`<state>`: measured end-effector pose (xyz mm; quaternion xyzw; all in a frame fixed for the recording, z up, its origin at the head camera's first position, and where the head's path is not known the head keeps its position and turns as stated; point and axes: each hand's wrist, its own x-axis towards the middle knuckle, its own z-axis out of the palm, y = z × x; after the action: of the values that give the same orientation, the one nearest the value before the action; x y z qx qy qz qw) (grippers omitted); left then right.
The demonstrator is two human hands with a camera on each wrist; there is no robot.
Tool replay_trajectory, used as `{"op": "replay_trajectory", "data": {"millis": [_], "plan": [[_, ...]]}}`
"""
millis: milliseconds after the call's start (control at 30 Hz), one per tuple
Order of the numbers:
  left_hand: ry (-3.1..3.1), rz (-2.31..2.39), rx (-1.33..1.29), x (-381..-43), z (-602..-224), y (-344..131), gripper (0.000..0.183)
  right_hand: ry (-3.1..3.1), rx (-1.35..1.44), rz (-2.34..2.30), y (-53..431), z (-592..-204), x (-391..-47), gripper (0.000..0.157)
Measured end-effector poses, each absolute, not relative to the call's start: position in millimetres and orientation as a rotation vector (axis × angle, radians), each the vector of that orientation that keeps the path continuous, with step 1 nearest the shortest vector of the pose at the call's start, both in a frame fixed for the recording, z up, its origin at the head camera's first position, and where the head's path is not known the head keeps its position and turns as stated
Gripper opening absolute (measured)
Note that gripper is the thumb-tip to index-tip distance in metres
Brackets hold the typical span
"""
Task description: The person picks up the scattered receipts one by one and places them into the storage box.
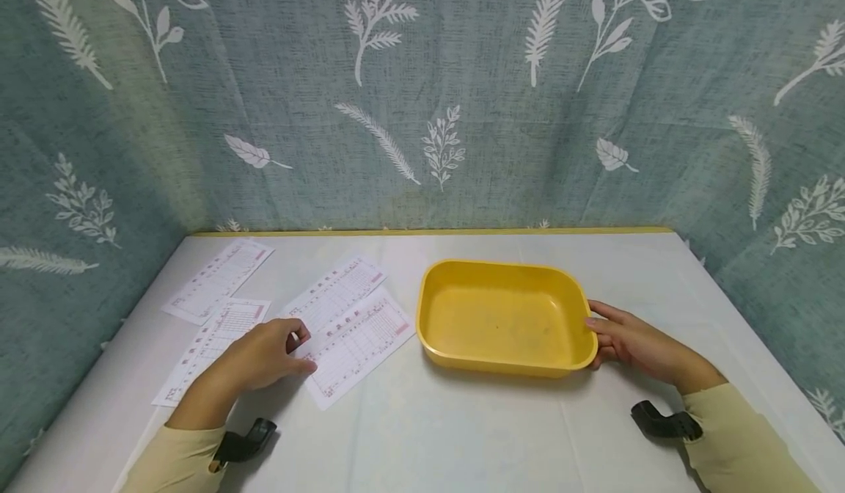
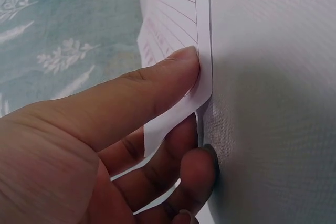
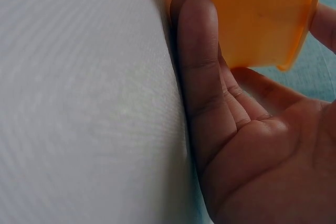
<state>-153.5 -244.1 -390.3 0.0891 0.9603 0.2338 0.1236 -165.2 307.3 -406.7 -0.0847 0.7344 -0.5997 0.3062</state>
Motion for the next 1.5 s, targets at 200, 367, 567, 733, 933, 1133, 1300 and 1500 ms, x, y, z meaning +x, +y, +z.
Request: {"op": "replay_trajectory", "data": {"millis": [200,367,567,733,933,1133,1300,1500], "plan": [[2.789,0.702,0.246,-154.7,-386.3,-241.5,0.032,1.973,-0.248,-1.578,308.1,-406.2,-166.0,0.073],[2.792,0.716,0.248,-154.2,-387.1,-241.0,0.03,1.965,-0.242,-1.574,308.5,-407.4,-164.5,0.073],[2.818,0.741,0.268,-156.2,-386.2,-240.6,0.022,1.979,-0.241,-1.574,310.3,-407.5,-166.9,0.072],[2.816,0.759,0.264,-155.4,-387.4,-239.8,0.016,1.969,-0.229,-1.565,310.1,-407.3,-165.8,0.073],[2.857,0.77,0.213,-158.6,-387.2,-239.8,0.016,1.983,-0.239,-1.565,308.3,-404.6,-167.3,0.073],[2.882,0.741,0.209,-159.3,-389.0,-240.4,0.019,1.959,-0.228,-1.582,307.3,-406.6,-167.9,0.072],[2.894,0.751,0.218,-158.3,-388.3,-240.7,0.025,1.956,-0.23,-1.595,306.9,-408.1,-168.7,0.072],[2.876,0.762,0.196,-159.5,-388.3,-239.1,0.031,1.956,-0.208,-1.59,308.5,-408.7,-166.7,0.073]]}}
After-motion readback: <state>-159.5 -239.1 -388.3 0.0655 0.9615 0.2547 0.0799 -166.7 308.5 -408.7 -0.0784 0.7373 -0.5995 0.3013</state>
